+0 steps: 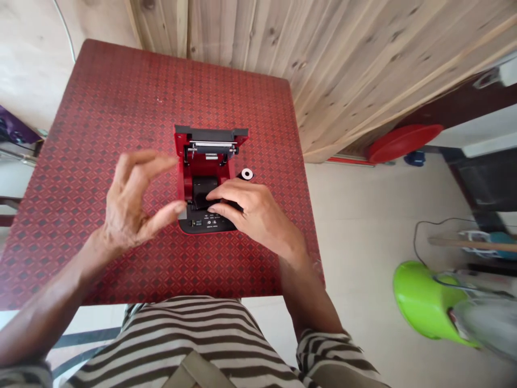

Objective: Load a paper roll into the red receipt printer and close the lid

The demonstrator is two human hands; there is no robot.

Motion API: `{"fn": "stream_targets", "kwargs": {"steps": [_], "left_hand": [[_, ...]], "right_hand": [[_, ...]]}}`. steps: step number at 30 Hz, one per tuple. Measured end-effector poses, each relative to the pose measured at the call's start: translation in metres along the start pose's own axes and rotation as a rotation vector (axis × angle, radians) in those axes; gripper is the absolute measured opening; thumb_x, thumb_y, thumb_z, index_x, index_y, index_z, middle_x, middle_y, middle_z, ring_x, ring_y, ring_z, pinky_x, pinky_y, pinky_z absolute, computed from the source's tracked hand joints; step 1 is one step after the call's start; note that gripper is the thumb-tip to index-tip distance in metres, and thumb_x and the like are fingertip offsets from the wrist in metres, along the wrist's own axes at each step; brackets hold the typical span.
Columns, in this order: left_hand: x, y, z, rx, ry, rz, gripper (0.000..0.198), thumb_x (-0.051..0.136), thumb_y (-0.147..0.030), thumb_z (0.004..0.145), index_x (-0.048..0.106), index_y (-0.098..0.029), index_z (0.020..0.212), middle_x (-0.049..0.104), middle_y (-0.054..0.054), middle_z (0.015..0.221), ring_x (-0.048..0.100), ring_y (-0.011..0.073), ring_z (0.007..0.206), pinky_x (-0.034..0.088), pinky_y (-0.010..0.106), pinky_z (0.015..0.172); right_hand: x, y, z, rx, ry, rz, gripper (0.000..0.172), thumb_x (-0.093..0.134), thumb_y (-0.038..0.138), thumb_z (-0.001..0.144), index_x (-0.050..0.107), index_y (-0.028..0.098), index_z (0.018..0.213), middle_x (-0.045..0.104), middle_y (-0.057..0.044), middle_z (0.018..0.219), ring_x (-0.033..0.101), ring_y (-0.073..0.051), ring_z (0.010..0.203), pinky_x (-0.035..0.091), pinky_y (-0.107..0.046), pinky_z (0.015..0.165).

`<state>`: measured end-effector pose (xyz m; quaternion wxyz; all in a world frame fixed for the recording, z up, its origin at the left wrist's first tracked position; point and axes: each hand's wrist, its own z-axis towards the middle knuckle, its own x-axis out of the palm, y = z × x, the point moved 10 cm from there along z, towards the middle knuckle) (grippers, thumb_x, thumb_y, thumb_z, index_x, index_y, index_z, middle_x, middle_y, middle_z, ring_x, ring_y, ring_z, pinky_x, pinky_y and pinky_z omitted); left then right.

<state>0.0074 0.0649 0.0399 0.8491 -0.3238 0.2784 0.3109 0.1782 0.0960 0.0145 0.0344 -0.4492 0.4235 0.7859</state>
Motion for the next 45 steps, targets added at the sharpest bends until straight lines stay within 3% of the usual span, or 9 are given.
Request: {"fn": "stream_targets", "kwargs": {"steps": [4, 7, 10, 17, 25, 30, 36, 41, 45], "left_hand": [[0.014, 0.026, 0.049, -0.078, 0.028, -0.049, 0.079, 0.055, -0.072, 0.104, 0.047, -0.014, 0.157, 0.057, 0.014, 0.155, 0.051, 0.0274, 0.147, 0.048, 0.047, 0.123], [0.035, 0.031, 0.057, -0.12, 0.144, -0.123, 0.074, 0.039, -0.073, 0.109, 0.048, -0.017, 0.157, 0.064, 0.011, 0.147, 0.061, 0.024, 0.135, 0.05, 0.043, 0.117], [0.038, 0.017, 0.04, -0.081, 0.158, -0.149, 0.067, 0.04, -0.068, 0.11, 0.053, -0.019, 0.153, 0.07, 0.012, 0.14, 0.067, 0.0251, 0.127, 0.052, 0.044, 0.112], [0.04, -0.02, -0.017, 0.107, 0.221, -0.093, 0.07, 0.048, -0.072, 0.105, 0.054, -0.023, 0.155, 0.062, 0.017, 0.152, 0.056, 0.0367, 0.15, 0.047, 0.052, 0.119], [0.046, -0.029, -0.029, 0.222, 0.156, 0.054, 0.099, 0.068, -0.087, 0.085, 0.051, -0.021, 0.157, 0.066, 0.021, 0.147, 0.061, 0.0423, 0.143, 0.049, 0.057, 0.115], [0.046, -0.033, -0.027, 0.25, 0.167, 0.096, 0.092, 0.071, -0.083, 0.086, 0.057, -0.016, 0.147, 0.067, 0.024, 0.142, 0.063, 0.0425, 0.139, 0.051, 0.058, 0.111], [0.05, -0.028, -0.028, 0.209, 0.17, 0.075, 0.088, 0.076, -0.076, 0.087, 0.051, -0.025, 0.154, 0.066, 0.018, 0.146, 0.062, 0.0399, 0.142, 0.049, 0.056, 0.114], [0.046, -0.02, -0.041, 0.105, 0.125, 0.029, 0.079, 0.07, -0.069, 0.095, 0.048, -0.026, 0.158, 0.058, 0.018, 0.153, 0.055, 0.0398, 0.148, 0.046, 0.06, 0.121], [0.027, -0.019, -0.056, 0.063, 0.015, 0.079, 0.069, 0.081, -0.061, 0.09, 0.057, -0.031, 0.147, 0.061, 0.01, 0.144, 0.065, 0.0331, 0.133, 0.059, 0.055, 0.11]], "right_hand": [[-0.006, 0.01, -0.008, -0.02, -0.094, -0.127, 0.007, 0.069, 0.023, 0.106, 0.074, 0.018, 0.105, 0.081, -0.007, 0.105, 0.076, -0.02, 0.099, 0.06, -0.035, 0.095], [-0.006, 0.025, -0.016, -0.072, -0.153, -0.284, 0.01, 0.066, 0.021, 0.107, 0.072, 0.017, 0.101, 0.081, -0.008, 0.103, 0.075, -0.02, 0.096, 0.059, -0.035, 0.091], [-0.005, 0.042, -0.026, -0.151, -0.217, -0.43, 0.011, 0.065, 0.015, 0.107, 0.072, 0.017, 0.098, 0.081, -0.008, 0.105, 0.069, -0.019, 0.087, 0.058, -0.034, 0.083], [0.0, 0.053, -0.04, -0.188, -0.351, -0.516, 0.011, 0.067, 0.011, 0.104, 0.074, 0.015, 0.098, 0.08, -0.007, 0.098, 0.061, -0.016, 0.076, 0.056, -0.032, 0.071], [-0.005, 0.044, -0.047, -0.152, -0.388, -0.413, 0.01, 0.074, 0.022, 0.103, 0.071, 0.014, 0.109, 0.081, -0.01, 0.102, 0.068, -0.017, 0.079, 0.061, -0.033, 0.075], [-0.026, 0.028, -0.057, -0.052, -0.519, -0.244, 0.012, 0.072, 0.023, 0.104, 0.071, 0.02, 0.116, 0.08, -0.008, 0.107, 0.076, -0.018, 0.094, 0.065, -0.033, 0.085], [-0.039, -0.009, -0.07, 0.094, -0.611, -0.137, 0.008, 0.068, 0.022, 0.106, 0.076, 0.024, 0.106, 0.08, -0.004, 0.1, 0.075, -0.016, 0.09, 0.061, -0.03, 0.075], [-0.021, -0.047, -0.083, 0.275, -0.614, 0.056, 0.023, 0.062, 0.031, 0.109, 0.076, 0.022, 0.093, 0.079, -0.002, 0.089, 0.072, -0.015, 0.079, 0.057, -0.029, 0.069], [-0.002, -0.044, -0.092, 0.315, -0.568, 0.128, 0.026, 0.056, 0.03, 0.112, 0.078, 0.021, 0.1, 0.082, -0.005, 0.096, 0.075, -0.015, 0.084, 0.059, -0.029, 0.078]]}}
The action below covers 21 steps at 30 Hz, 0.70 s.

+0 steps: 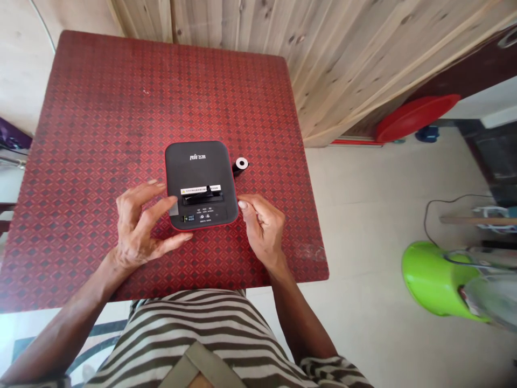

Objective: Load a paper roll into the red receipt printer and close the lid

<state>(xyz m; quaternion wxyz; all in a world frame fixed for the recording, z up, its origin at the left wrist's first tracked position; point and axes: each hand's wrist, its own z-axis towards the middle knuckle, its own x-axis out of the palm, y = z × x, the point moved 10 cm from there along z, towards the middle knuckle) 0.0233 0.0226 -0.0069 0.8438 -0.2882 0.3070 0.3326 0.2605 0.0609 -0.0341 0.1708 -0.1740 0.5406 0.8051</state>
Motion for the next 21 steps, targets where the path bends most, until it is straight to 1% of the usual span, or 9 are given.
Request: {"fn": "stream_targets", "kwargs": {"steps": [2, 4, 7, 11, 14, 16, 18, 21], "left_hand": [[-0.003, -0.001, -0.007, 0.015, 0.002, 0.032, 0.054, 0.081, -0.052, 0.092, 0.063, -0.032, 0.139, 0.064, 0.006, 0.137, 0.068, 0.0304, 0.127, 0.063, 0.052, 0.104], [-0.003, -0.001, -0.012, 0.019, 0.01, 0.048, 0.048, 0.079, -0.048, 0.095, 0.065, -0.03, 0.137, 0.065, 0.008, 0.134, 0.069, 0.0307, 0.126, 0.065, 0.053, 0.1], [-0.001, 0.002, -0.015, -0.002, 0.013, 0.021, 0.05, 0.078, -0.049, 0.096, 0.062, -0.029, 0.14, 0.065, 0.011, 0.134, 0.069, 0.0316, 0.126, 0.066, 0.054, 0.099], [0.003, 0.006, -0.013, -0.041, 0.023, -0.043, 0.046, 0.079, -0.046, 0.096, 0.063, -0.028, 0.135, 0.064, 0.008, 0.138, 0.07, 0.0295, 0.126, 0.068, 0.05, 0.099], [0.003, 0.007, -0.012, -0.06, 0.002, -0.078, 0.053, 0.082, -0.052, 0.093, 0.062, -0.031, 0.137, 0.064, 0.009, 0.138, 0.07, 0.0287, 0.124, 0.068, 0.05, 0.097], [0.004, 0.011, -0.012, -0.103, 0.001, -0.117, 0.056, 0.084, -0.053, 0.091, 0.061, -0.033, 0.139, 0.064, 0.01, 0.139, 0.07, 0.029, 0.124, 0.067, 0.051, 0.096], [0.006, 0.016, -0.012, -0.154, 0.012, -0.151, 0.055, 0.084, -0.05, 0.091, 0.06, -0.036, 0.139, 0.064, 0.009, 0.141, 0.069, 0.0285, 0.124, 0.065, 0.051, 0.097], [0.006, 0.017, -0.01, -0.155, 0.01, -0.186, 0.052, 0.085, -0.05, 0.09, 0.061, -0.035, 0.134, 0.064, 0.009, 0.139, 0.07, 0.0274, 0.121, 0.065, 0.05, 0.094]], "right_hand": [[0.0, 0.003, -0.006, 0.018, -0.024, 0.0, 0.026, 0.054, 0.027, 0.112, 0.078, 0.021, 0.104, 0.083, -0.005, 0.099, 0.076, -0.015, 0.084, 0.06, -0.03, 0.078], [0.0, 0.007, -0.01, 0.025, -0.045, -0.019, 0.028, 0.053, 0.025, 0.112, 0.079, 0.021, 0.104, 0.083, -0.006, 0.096, 0.076, -0.016, 0.083, 0.06, -0.03, 0.078], [0.0, 0.013, -0.011, 0.021, -0.063, -0.022, 0.029, 0.052, 0.021, 0.111, 0.079, 0.021, 0.101, 0.081, -0.005, 0.091, 0.076, -0.016, 0.079, 0.06, -0.029, 0.075], [0.0, 0.014, -0.011, 0.04, -0.073, -0.013, 0.028, 0.053, 0.019, 0.11, 0.079, 0.021, 0.099, 0.08, -0.004, 0.087, 0.075, -0.015, 0.074, 0.06, -0.028, 0.069], [-0.001, 0.015, -0.012, 0.044, -0.076, -0.041, 0.029, 0.053, 0.02, 0.11, 0.079, 0.021, 0.098, 0.081, -0.005, 0.089, 0.074, -0.015, 0.073, 0.06, -0.029, 0.069], [-0.001, 0.015, -0.012, 0.041, -0.076, -0.035, 0.028, 0.053, 0.019, 0.11, 0.079, 0.021, 0.099, 0.082, -0.005, 0.092, 0.074, -0.015, 0.074, 0.06, -0.028, 0.07], [-0.001, 0.016, -0.012, 0.036, -0.079, -0.028, 0.028, 0.053, 0.019, 0.11, 0.079, 0.021, 0.101, 0.083, -0.006, 0.095, 0.075, -0.014, 0.075, 0.06, -0.028, 0.071], [0.0, 0.016, -0.012, 0.038, -0.087, -0.032, 0.028, 0.053, 0.019, 0.11, 0.08, 0.021, 0.102, 0.083, -0.006, 0.095, 0.076, -0.015, 0.075, 0.06, -0.029, 0.072]]}}
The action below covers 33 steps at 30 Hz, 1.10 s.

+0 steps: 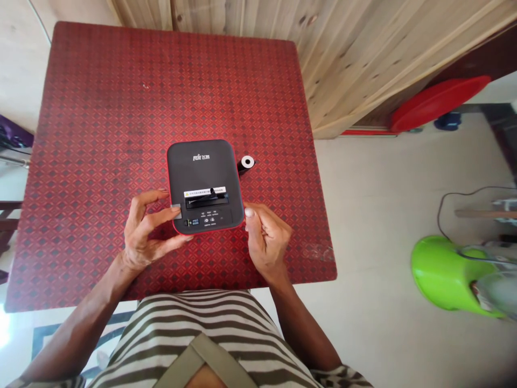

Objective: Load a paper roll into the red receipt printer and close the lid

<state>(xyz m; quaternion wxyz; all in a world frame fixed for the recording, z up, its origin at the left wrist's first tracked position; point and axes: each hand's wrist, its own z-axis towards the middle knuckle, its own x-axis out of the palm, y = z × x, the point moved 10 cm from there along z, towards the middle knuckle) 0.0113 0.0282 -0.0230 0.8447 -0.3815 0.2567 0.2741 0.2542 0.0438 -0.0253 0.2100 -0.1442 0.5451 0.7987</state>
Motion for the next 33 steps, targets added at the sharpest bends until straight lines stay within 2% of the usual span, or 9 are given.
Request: {"fn": "stream_targets", "kwargs": {"steps": [4, 8, 12, 14, 16, 20, 24, 29, 33], "left_hand": [[0.002, 0.0, 0.0, 0.011, 0.01, -0.028, 0.052, 0.088, -0.047, 0.088, 0.063, -0.03, 0.13, 0.065, 0.011, 0.137, 0.07, 0.0283, 0.122, 0.065, 0.049, 0.094], [0.003, 0.0, -0.006, 0.006, -0.015, -0.005, 0.056, 0.087, -0.042, 0.089, 0.061, -0.03, 0.137, 0.067, 0.011, 0.132, 0.071, 0.0262, 0.117, 0.064, 0.045, 0.095], [0.003, -0.004, -0.008, 0.047, -0.036, 0.059, 0.061, 0.086, -0.044, 0.089, 0.058, -0.03, 0.141, 0.067, 0.01, 0.129, 0.071, 0.025, 0.113, 0.064, 0.043, 0.094], [0.003, -0.006, -0.007, 0.06, -0.035, 0.074, 0.061, 0.084, -0.045, 0.09, 0.057, -0.03, 0.142, 0.067, 0.011, 0.13, 0.07, 0.0253, 0.113, 0.064, 0.043, 0.094], [0.003, -0.008, -0.007, 0.08, -0.043, 0.077, 0.064, 0.085, -0.044, 0.09, 0.056, -0.028, 0.145, 0.066, 0.012, 0.132, 0.07, 0.0258, 0.115, 0.064, 0.042, 0.095], [0.003, -0.009, -0.009, 0.11, -0.064, 0.083, 0.081, 0.088, -0.045, 0.087, 0.05, -0.028, 0.156, 0.065, 0.013, 0.137, 0.069, 0.0282, 0.121, 0.064, 0.043, 0.098], [0.009, -0.007, -0.012, 0.095, -0.021, 0.129, 0.085, 0.087, -0.053, 0.087, 0.048, -0.029, 0.159, 0.062, 0.014, 0.141, 0.069, 0.0289, 0.121, 0.065, 0.043, 0.095], [0.012, -0.007, -0.011, 0.068, -0.021, 0.146, 0.087, 0.088, -0.054, 0.086, 0.049, -0.028, 0.159, 0.059, 0.017, 0.146, 0.068, 0.0305, 0.125, 0.067, 0.042, 0.095], [0.015, -0.007, -0.01, 0.044, 0.005, 0.127, 0.09, 0.087, -0.05, 0.088, 0.042, -0.029, 0.164, 0.053, 0.019, 0.158, 0.065, 0.0327, 0.138, 0.066, 0.046, 0.105]], "right_hand": [[0.0, -0.002, -0.001, -0.02, -0.012, 0.03, 0.028, 0.053, 0.019, 0.11, 0.08, 0.022, 0.103, 0.084, -0.005, 0.095, 0.077, -0.015, 0.076, 0.062, -0.029, 0.073], [-0.01, -0.002, 0.006, -0.047, -0.023, -0.027, 0.023, 0.057, 0.02, 0.109, 0.08, 0.022, 0.107, 0.085, -0.007, 0.101, 0.08, -0.018, 0.088, 0.064, -0.033, 0.08], [-0.023, 0.026, 0.035, -0.226, -0.068, -0.153, 0.015, 0.067, 0.019, 0.105, 0.079, 0.024, 0.112, 0.084, -0.005, 0.105, 0.078, -0.02, 0.093, 0.064, -0.037, 0.083], [-0.004, 0.052, 0.052, -0.395, 0.054, -0.244, 0.017, 0.065, 0.015, 0.106, 0.079, 0.022, 0.113, 0.084, -0.006, 0.109, 0.077, -0.02, 0.098, 0.062, -0.038, 0.092], [0.032, 0.067, 0.067, -0.475, 0.284, -0.391, 0.02, 0.06, 0.013, 0.108, 0.079, 0.019, 0.111, 0.083, -0.008, 0.111, 0.075, -0.021, 0.102, 0.06, -0.037, 0.094], [0.102, 0.063, 0.081, -0.386, 0.734, -0.687, 0.027, 0.053, 0.008, 0.109, 0.079, 0.014, 0.114, 0.08, -0.013, 0.108, 0.077, -0.024, 0.096, 0.055, -0.035, 0.077], [0.13, 0.058, 0.086, -0.366, 0.849, -0.823, 0.034, 0.047, 0.002, 0.107, 0.078, 0.01, 0.119, 0.079, -0.019, 0.113, 0.079, -0.028, 0.096, 0.055, -0.037, 0.074], [0.128, 0.056, 0.089, -0.406, 0.824, -0.791, 0.028, 0.056, 0.002, 0.101, 0.078, 0.014, 0.114, 0.081, -0.016, 0.107, 0.078, -0.028, 0.09, 0.055, -0.037, 0.074], [0.092, 0.069, 0.087, -0.398, 0.701, -0.709, 0.026, 0.059, 0.009, 0.101, 0.075, 0.016, 0.12, 0.079, -0.011, 0.113, 0.075, -0.023, 0.086, 0.051, -0.034, 0.069]]}}
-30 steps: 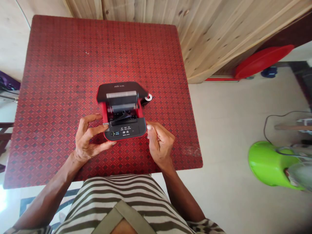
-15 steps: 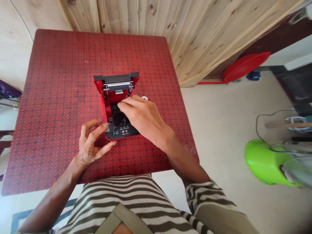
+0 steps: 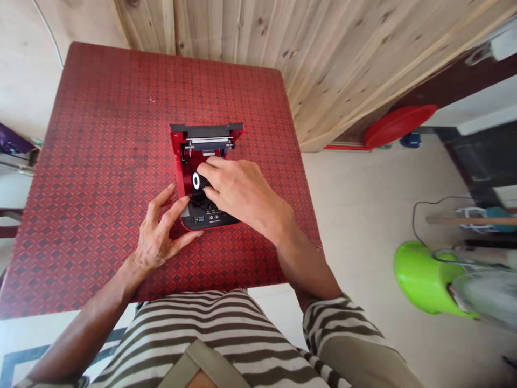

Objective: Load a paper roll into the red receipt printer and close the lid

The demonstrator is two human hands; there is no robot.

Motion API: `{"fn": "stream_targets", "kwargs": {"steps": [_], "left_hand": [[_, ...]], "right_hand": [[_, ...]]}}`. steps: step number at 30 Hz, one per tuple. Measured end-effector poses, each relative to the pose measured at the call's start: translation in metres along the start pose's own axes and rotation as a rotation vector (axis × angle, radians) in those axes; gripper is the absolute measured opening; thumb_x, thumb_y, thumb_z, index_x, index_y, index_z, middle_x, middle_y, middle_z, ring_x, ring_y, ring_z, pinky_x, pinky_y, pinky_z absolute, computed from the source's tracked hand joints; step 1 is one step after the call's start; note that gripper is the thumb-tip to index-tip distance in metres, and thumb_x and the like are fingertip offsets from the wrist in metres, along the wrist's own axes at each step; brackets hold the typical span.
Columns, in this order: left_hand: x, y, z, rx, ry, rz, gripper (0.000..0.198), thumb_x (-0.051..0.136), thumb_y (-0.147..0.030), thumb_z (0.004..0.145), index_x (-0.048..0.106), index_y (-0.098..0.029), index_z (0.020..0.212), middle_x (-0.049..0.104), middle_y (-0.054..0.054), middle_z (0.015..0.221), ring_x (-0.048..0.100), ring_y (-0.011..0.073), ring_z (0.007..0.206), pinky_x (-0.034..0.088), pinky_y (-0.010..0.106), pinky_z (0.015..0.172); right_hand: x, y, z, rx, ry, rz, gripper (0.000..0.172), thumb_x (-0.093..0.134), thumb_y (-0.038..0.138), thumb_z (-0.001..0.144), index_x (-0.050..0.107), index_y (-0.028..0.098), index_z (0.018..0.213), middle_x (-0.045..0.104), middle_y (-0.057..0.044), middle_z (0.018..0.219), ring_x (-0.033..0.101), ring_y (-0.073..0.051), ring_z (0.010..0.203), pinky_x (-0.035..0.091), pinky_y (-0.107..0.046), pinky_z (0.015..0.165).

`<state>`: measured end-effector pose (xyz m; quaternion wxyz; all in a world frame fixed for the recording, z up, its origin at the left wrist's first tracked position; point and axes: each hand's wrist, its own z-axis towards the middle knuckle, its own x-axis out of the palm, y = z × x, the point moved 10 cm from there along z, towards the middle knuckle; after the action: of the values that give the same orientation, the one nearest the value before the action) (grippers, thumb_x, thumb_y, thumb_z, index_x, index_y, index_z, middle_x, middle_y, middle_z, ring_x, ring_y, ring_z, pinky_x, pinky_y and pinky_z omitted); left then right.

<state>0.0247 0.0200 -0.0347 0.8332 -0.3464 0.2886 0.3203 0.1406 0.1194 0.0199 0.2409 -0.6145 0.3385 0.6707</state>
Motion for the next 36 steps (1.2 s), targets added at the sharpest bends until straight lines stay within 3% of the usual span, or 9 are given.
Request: {"fn": "stream_targets", "kwargs": {"steps": [5, 8, 12, 18, 22, 26, 31, 34, 36], "left_hand": [[0.0, -0.001, 0.0, 0.014, -0.005, -0.041, 0.103, 0.089, -0.045, 0.087, 0.031, -0.025, 0.17, 0.055, 0.021, 0.16, 0.061, 0.0348, 0.146, 0.063, 0.05, 0.113], [-0.001, 0.0, 0.002, 0.028, -0.006, -0.043, 0.102, 0.091, -0.044, 0.085, 0.034, -0.028, 0.169, 0.056, 0.019, 0.16, 0.062, 0.0344, 0.145, 0.063, 0.051, 0.112], [-0.005, 0.004, 0.005, 0.026, 0.0, -0.075, 0.098, 0.092, -0.04, 0.084, 0.039, -0.029, 0.166, 0.058, 0.016, 0.16, 0.061, 0.0342, 0.147, 0.061, 0.053, 0.115], [-0.006, 0.011, 0.008, 0.021, 0.026, -0.045, 0.089, 0.088, -0.044, 0.089, 0.042, -0.031, 0.165, 0.056, 0.01, 0.163, 0.061, 0.0367, 0.146, 0.061, 0.057, 0.115], [-0.007, 0.011, 0.008, 0.041, -0.008, -0.05, 0.095, 0.093, -0.045, 0.084, 0.045, -0.027, 0.164, 0.059, 0.016, 0.159, 0.063, 0.0361, 0.144, 0.06, 0.052, 0.114], [-0.005, 0.011, 0.007, 0.025, -0.001, -0.058, 0.094, 0.092, -0.044, 0.084, 0.045, -0.028, 0.163, 0.06, 0.015, 0.158, 0.063, 0.0355, 0.144, 0.059, 0.052, 0.114], [-0.006, 0.01, 0.008, 0.031, -0.007, -0.073, 0.093, 0.092, -0.043, 0.084, 0.046, -0.024, 0.163, 0.059, 0.017, 0.158, 0.061, 0.0351, 0.145, 0.058, 0.052, 0.114], [-0.006, 0.009, 0.009, 0.049, -0.006, -0.079, 0.095, 0.092, -0.042, 0.084, 0.044, -0.023, 0.164, 0.058, 0.017, 0.159, 0.061, 0.0342, 0.145, 0.058, 0.051, 0.117], [-0.005, 0.008, 0.01, 0.046, 0.006, -0.068, 0.095, 0.091, -0.041, 0.085, 0.042, -0.025, 0.165, 0.058, 0.017, 0.159, 0.061, 0.0332, 0.145, 0.058, 0.05, 0.117]], "right_hand": [[-0.042, -0.043, -0.073, 0.105, -0.371, 0.477, 0.025, 0.077, 0.017, 0.095, 0.075, 0.021, 0.12, 0.077, -0.002, 0.106, 0.064, -0.013, 0.071, 0.051, -0.029, 0.064], [-0.02, -0.077, -0.119, 0.255, -0.49, 0.756, 0.029, 0.084, 0.021, 0.089, 0.077, 0.025, 0.116, 0.074, -0.001, 0.104, 0.06, -0.012, 0.069, 0.046, -0.027, 0.057], [0.039, -0.091, -0.155, 0.396, -0.611, 0.992, 0.03, 0.086, 0.024, 0.088, 0.077, 0.027, 0.116, 0.071, -0.002, 0.109, 0.064, -0.013, 0.077, 0.05, -0.027, 0.061], [0.089, -0.083, -0.139, 0.4, -0.571, 0.986, 0.026, 0.079, 0.022, 0.092, 0.077, 0.024, 0.118, 0.076, -0.004, 0.111, 0.069, -0.016, 0.085, 0.057, -0.03, 0.073], [0.085, -0.082, -0.13, 0.337, -0.464, 0.893, 0.028, 0.075, 0.025, 0.097, 0.075, 0.023, 0.125, 0.077, -0.006, 0.114, 0.071, -0.019, 0.092, 0.06, -0.036, 0.083], [0.077, -0.099, -0.135, 0.354, -0.295, 0.922, 0.038, 0.079, 0.025, 0.094, 0.075, 0.023, 0.132, 0.077, -0.003, 0.103, 0.07, -0.016, 0.078, 0.058, -0.032, 0.071], [0.059, -0.144, -0.115, 0.441, -0.442, 0.796, 0.028, 0.078, 0.02, 0.093, 0.079, 0.022, 0.121, 0.08, -0.006, 0.11, 0.074, -0.02, 0.09, 0.06, -0.037, 0.082], [0.076, -0.154, -0.081, 0.412, -0.443, 0.809, 0.044, 0.085, 0.02, 0.086, 0.075, 0.023, 0.129, 0.08, -0.008, 0.126, 0.075, -0.024, 0.108, 0.061, -0.042, 0.091], [0.087, -0.153, -0.063, 0.386, -0.415, 0.813, 0.04, 0.083, 0.02, 0.087, 0.076, 0.023, 0.126, 0.08, -0.008, 0.128, 0.074, -0.025, 0.114, 0.06, -0.045, 0.099]]}}
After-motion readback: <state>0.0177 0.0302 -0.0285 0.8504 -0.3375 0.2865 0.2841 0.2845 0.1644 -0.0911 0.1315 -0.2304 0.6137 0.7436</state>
